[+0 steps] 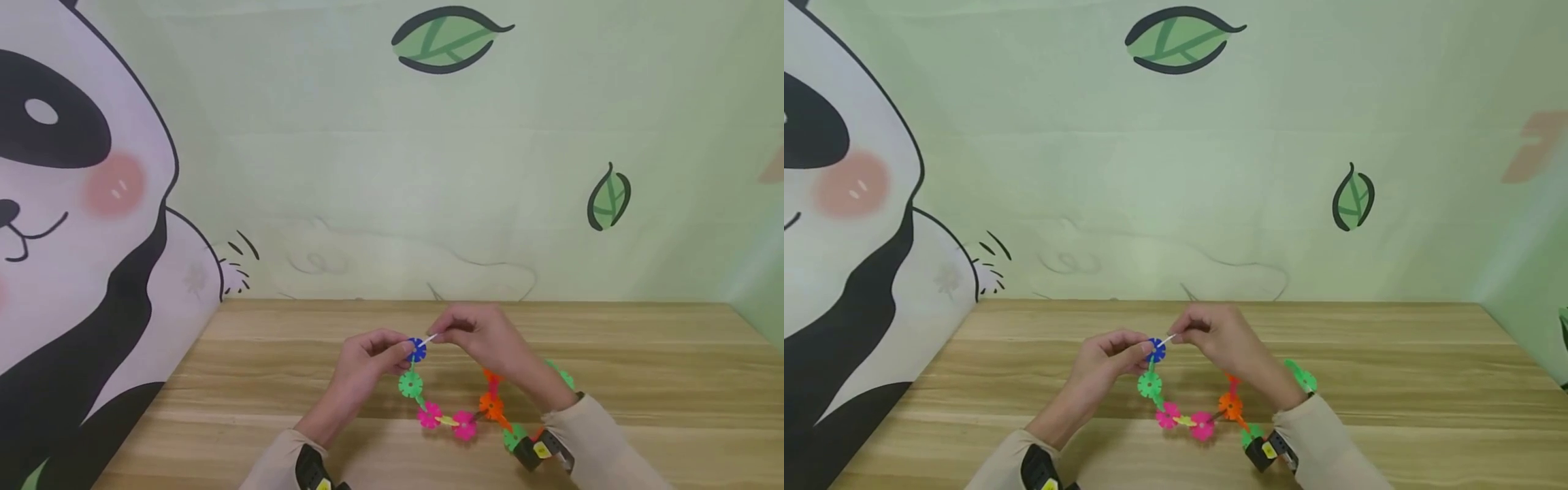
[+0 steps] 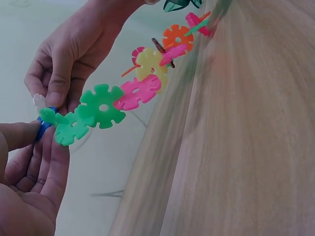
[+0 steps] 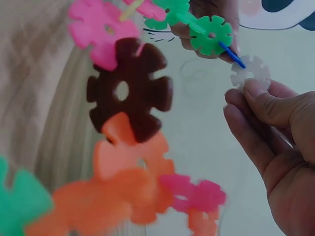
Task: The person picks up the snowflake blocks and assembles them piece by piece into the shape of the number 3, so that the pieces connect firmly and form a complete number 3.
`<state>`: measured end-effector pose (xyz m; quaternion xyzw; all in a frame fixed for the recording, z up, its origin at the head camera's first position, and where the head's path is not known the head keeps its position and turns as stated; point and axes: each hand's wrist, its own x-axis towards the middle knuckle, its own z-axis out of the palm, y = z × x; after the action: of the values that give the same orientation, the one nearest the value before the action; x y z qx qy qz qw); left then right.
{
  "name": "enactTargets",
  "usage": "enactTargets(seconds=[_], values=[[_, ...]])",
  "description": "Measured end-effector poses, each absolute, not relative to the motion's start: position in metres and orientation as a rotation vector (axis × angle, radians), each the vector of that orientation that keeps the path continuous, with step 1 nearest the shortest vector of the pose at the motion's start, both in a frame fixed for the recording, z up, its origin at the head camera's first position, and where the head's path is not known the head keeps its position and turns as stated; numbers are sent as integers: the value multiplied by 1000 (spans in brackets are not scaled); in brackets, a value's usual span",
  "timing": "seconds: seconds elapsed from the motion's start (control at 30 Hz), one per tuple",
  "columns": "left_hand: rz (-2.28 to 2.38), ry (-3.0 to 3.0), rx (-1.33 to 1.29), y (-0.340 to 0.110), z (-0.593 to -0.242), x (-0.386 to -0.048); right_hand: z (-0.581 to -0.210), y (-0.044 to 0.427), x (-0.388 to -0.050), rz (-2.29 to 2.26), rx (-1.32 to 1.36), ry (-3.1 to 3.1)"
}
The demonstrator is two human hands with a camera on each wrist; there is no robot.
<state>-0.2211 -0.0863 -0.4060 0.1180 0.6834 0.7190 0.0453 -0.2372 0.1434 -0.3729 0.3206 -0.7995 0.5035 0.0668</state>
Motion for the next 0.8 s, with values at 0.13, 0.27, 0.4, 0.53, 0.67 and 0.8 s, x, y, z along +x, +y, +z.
enactTargets(seconds=[0.13,0.27,0.4,0.53,0.67,0.8], values=[[2179,2114,363,-86,-405,-221,-373,140,-236,1475,984,-2371],[2180,2121,359,-86,-406,-221,-375,140,-234,1467,982,-2358],[2180,2124,359,-86,-406,-221,-376,140,-235,1465,984,-2356],[2171,2127,351,-87,-406,-221,-375,139,-234,1483,988,-2361],[2153,2133,342,-88,-406,-221,-374,139,-232,1491,972,-2388],[2145,2132,345,-88,-406,-221,-373,140,-231,1481,941,-2429]])
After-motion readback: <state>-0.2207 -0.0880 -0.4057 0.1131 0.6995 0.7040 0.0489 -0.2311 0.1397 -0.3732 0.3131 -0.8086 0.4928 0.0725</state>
